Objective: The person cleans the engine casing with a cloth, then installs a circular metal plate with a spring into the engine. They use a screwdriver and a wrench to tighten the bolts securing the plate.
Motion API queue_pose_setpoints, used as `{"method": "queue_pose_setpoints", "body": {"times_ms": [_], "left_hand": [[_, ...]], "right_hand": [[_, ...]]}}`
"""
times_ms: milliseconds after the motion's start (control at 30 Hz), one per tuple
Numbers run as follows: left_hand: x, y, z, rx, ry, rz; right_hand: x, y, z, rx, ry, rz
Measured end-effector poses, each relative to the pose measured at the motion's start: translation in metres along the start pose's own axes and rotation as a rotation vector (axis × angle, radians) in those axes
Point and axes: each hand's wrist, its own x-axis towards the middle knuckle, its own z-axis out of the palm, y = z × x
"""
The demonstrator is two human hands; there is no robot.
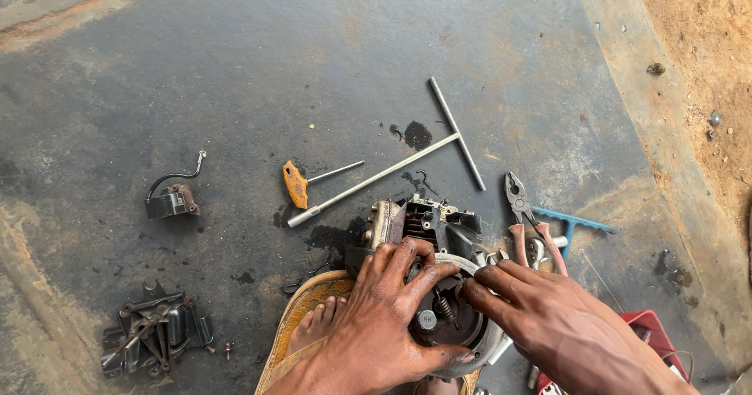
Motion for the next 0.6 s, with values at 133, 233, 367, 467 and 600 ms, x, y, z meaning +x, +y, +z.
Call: {"method": "queue_pose_setpoints", "body": {"times_ms": [133,233,367,467,600], "left_hand": [[-0.001,0.0,0.001,0.029,0.037,0.024],[-0.001,-0.001,0.001,0.025,0.023,0.009],[0.0,-0.002,0.002,0.026,-0.019,-0.003],[0.0,-0.003,0.002,0.026,-0.031,-0.006],[0.001,-0.003,0.002,0.018,-0.049,-0.017]], "right_hand": [[0.004,-0.001,0.007,-0.046,-0.123,0.062],[0.008,-0.001,0.012,-0.102,-0.123,0.034],[0.014,-0.01,0.013,-0.147,-0.076,0.125],[0.02,-0.022,0.013,-0.141,-0.161,0.316],[0.027,-0.025,0.012,-0.026,-0.163,0.432]]}}
